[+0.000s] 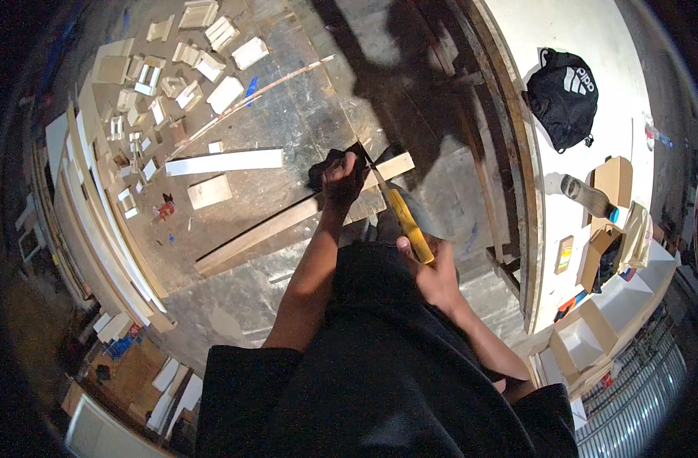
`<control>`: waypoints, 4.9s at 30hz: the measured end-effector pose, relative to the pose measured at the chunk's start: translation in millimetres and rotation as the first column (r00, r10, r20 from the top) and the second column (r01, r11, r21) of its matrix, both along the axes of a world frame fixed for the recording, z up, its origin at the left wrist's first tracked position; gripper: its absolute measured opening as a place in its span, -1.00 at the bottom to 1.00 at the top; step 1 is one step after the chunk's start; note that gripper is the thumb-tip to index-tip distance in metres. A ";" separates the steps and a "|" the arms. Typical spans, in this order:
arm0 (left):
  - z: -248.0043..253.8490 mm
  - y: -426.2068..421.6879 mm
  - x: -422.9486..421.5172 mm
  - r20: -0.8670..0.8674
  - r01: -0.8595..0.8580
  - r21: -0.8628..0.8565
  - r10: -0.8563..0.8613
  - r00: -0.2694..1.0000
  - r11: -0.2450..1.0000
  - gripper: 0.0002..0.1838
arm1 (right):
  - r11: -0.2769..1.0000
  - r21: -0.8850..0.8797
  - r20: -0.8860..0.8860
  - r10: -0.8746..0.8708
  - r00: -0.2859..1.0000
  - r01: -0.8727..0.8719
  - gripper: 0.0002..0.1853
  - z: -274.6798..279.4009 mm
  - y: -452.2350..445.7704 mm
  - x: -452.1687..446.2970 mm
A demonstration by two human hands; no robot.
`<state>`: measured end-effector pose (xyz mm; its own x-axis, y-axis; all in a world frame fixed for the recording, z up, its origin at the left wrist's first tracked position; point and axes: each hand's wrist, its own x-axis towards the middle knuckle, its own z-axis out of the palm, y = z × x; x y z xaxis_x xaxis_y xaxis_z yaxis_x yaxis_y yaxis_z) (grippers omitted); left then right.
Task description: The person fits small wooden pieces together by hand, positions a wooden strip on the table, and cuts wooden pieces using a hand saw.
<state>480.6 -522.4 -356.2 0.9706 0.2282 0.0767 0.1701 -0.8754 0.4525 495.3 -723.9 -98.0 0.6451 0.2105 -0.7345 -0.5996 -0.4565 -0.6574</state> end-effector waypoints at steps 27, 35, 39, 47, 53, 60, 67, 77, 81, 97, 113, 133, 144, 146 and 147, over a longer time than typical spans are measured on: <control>27.6 -3.1 13.5 0.062 -0.169 0.021 0.167 0.984 0.985 -0.77 | 0.993 -0.119 -0.041 0.012 0.999 -0.017 -0.25 9.3 19.9 -8.6; -14.9 -3.6 11.6 -0.066 -0.300 -0.268 0.293 0.954 0.915 -0.73 | 0.986 -0.156 -0.081 0.043 0.996 -0.055 -0.32 13.5 39.4 -6.1; -5.9 -2.8 16.7 -0.112 -0.413 -0.436 0.407 0.906 0.800 -0.73 | 0.984 -0.177 0.016 0.035 0.999 -0.031 -0.42 16.7 48.1 8.4; 6.5 -0.2 20.1 -0.136 -0.393 -0.397 0.370 0.919 0.829 -0.71 | 0.999 -0.028 0.105 0.035 0.994 -0.032 -0.77 -14.8 65.0 9.8; 7.6 2.1 18.9 -0.111 -0.307 -0.287 0.287 0.952 0.907 -0.76 | 0.973 -0.230 0.115 0.034 0.993 -0.007 -0.66 -41.3 30.3 -35.8; -18.1 -0.4 9.7 -0.010 -0.230 -0.008 0.230 0.973 0.973 -0.72 | 0.991 -0.134 -0.059 -0.010 0.998 0.003 -0.52 -35.0 -11.8 -45.1; -22.6 4.3 12.6 -0.017 -0.263 -0.013 0.263 0.965 0.965 -0.68 | 0.982 -0.186 0.020 0.039 0.999 -0.034 -0.74 -40.6 40.5 14.5; -18.4 -0.1 10.2 0.109 -0.282 0.168 0.266 0.958 0.945 -0.83 | 0.994 -0.064 0.107 -0.077 0.991 0.084 -0.77 -2.8 7.5 -37.1; 0.7 -1.0 18.0 0.158 -0.284 0.104 0.266 0.951 0.953 -0.79 | 0.989 -0.144 0.048 -0.034 0.998 0.041 -0.77 9.6 20.9 -21.5; -4.8 -2.6 13.8 0.149 -0.301 0.130 0.282 0.948 0.945 -0.79 | 0.991 -0.129 -0.052 -0.039 0.998 0.032 -0.58 -18.0 -21.0 -34.6; -3.3 3.5 16.2 0.097 -0.244 0.103 0.235 0.967 0.964 -0.84 | 0.999 -0.038 0.088 0.035 0.995 -0.031 -0.84 23.4 7.6 -15.7; -22.0 -6.1 11.9 -0.017 -0.310 0.149 0.316 0.949 0.939 -0.81 | 0.995 -0.100 0.132 0.024 0.991 -0.010 -0.77 -14.1 11.4 -29.2; -43.6 1.1 8.4 -0.022 -0.321 0.386 0.356 0.934 0.865 -0.80 | 0.986 -0.158 0.140 0.073 0.987 -0.051 -0.79 -78.2 21.2 -37.2; -55.7 -15.4 -7.3 -0.038 -0.317 0.422 0.366 0.930 0.850 -0.78 | 0.998 -0.065 0.070 0.004 0.998 0.001 -0.76 -26.2 15.4 -28.2; -66.0 -10.3 0.9 -0.009 -0.382 0.229 0.394 0.919 0.895 -0.78 | 0.999 -0.040 0.080 0.012 0.997 -0.009 -0.75 -16.4 0.3 -37.0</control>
